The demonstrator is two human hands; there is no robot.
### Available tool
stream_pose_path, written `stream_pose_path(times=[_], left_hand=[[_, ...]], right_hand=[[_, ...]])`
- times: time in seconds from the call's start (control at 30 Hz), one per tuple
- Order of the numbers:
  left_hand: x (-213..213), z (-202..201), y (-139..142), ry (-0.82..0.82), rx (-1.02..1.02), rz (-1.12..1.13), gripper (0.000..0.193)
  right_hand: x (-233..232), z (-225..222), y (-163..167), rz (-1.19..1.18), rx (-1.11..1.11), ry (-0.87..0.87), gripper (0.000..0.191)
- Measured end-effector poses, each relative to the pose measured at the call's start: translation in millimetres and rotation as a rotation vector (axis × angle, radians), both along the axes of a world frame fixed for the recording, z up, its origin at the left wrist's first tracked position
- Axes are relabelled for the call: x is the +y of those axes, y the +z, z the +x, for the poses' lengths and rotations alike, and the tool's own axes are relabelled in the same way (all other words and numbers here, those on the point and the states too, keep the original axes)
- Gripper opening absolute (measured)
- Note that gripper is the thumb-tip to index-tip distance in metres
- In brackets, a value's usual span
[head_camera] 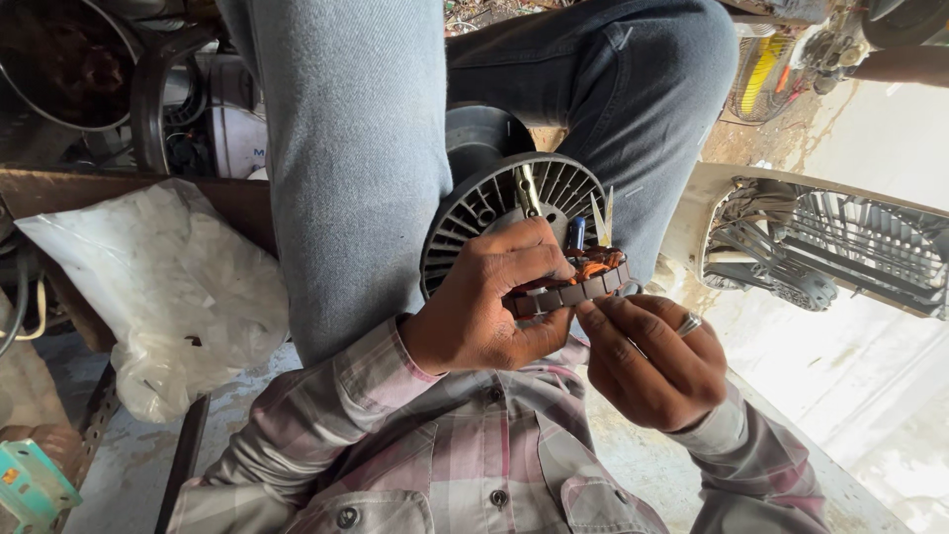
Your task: The person sits on the floor and wraps white insulating tape around the copper windings of a motor stator. They use scissors to cut the tape and a screwdriver to adjust the windings, repeating the process for multiple slots.
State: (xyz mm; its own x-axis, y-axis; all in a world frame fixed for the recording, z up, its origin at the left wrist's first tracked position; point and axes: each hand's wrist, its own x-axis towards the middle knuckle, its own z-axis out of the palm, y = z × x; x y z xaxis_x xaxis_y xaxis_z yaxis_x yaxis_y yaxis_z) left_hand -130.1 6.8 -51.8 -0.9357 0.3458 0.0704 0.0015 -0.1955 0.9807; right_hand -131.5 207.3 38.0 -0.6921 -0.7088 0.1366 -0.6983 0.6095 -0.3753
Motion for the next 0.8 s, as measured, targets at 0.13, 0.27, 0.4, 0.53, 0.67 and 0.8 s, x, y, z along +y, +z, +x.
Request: stream_pose_path(times=[0.13,0.27,0.4,0.53,0.67,0.8], left_hand=[[-0.7,-0.6,3.6,0.0,0.034,-0.01,0.02],[-0.6,-1.6,3.0,0.008,0.028,0.012,0.023],[2.9,0.0,-4.2,0.092,0.106,-0.062,0.031],[8.6,5.8,-12.8,0.107,0.175,-0.173,0.037],[13.8,9.3,-20.4,0.22,0.274,-0.272,0.036],[21.9,8.0,-24.8,0.34,0.326,-0.335,0.03]], right_hand=[[5.4,-1.3,-5.2,-0.096,-0.078,-0.037,0.015],[13.5,-1.1,-17.4,-0.278,-0.191,-0.201,0.014],[15.5,3.0,-44.0,-0.49,-0.172,-0.356,0.02],[20.9,10.7,-64.0,-0.76,-0.452,-0.538,0.026],[25.4,17.1,-74.6,-0.871,-0.544,-0.503,0.023],[25.6,17.5,-76.3,-0.892,-0.574,-0.497,0.021]])
